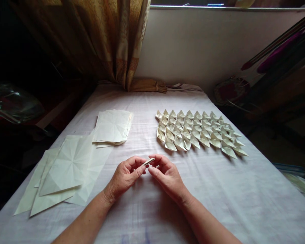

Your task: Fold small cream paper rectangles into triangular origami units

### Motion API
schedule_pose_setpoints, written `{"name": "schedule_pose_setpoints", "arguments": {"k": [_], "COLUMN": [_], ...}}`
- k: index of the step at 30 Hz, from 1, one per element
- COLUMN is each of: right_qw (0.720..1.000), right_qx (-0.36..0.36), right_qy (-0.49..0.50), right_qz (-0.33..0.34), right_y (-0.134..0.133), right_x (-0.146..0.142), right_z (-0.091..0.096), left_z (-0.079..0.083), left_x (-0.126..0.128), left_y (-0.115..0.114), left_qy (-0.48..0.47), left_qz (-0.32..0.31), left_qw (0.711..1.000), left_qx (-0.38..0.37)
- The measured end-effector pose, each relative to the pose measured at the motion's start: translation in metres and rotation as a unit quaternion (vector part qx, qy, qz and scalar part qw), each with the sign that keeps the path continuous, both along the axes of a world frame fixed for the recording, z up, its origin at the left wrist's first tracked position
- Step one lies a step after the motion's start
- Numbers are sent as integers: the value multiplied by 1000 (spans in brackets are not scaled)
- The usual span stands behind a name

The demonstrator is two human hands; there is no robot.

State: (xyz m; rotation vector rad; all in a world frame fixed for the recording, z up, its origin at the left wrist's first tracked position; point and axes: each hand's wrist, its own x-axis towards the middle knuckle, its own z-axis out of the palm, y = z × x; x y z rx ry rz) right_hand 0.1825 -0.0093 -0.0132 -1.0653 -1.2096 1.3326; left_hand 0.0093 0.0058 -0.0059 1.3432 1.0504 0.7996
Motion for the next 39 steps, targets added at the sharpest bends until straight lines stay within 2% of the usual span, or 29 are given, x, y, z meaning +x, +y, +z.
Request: {"name": "schedule_pose_setpoints", "arguments": {"k": [3,7,10,15,19,24,27,31,34,37,39], "right_qw": [995,979,972,965,958,923,902,892,899,913,913], "right_qx": [46,121,149,184,201,245,237,230,225,186,178], "right_qy": [-84,-156,-174,-182,-203,-285,-349,-385,-369,-350,-356], "right_qz": [-33,-54,-50,-37,-31,-78,-88,-60,-74,-96,-93], "right_y": [-1,-1,0,2,1,-2,-4,-6,-7,-8,-8], "right_x": [-2,0,0,0,-1,-5,-5,-4,-5,-7,-7], "right_z": [-6,-8,-9,-14,-15,-10,-9,-10,-10,-9,-8], "left_z": [-3,-5,-5,-3,-3,-5,-5,-6,-4,-1,0], "left_x": [3,4,3,1,1,4,7,10,12,14,16], "left_y": [-3,-7,-8,-7,-7,-11,-13,-14,-15,-17,-17], "left_qy": [26,40,67,106,134,172,203,245,257,262,275], "left_qz": [-1,-11,-36,-38,-46,-25,-6,8,4,12,22], "left_qw": [999,998,995,991,983,971,961,945,940,941,939], "left_qx": [33,39,59,75,119,166,187,215,225,214,205]}}
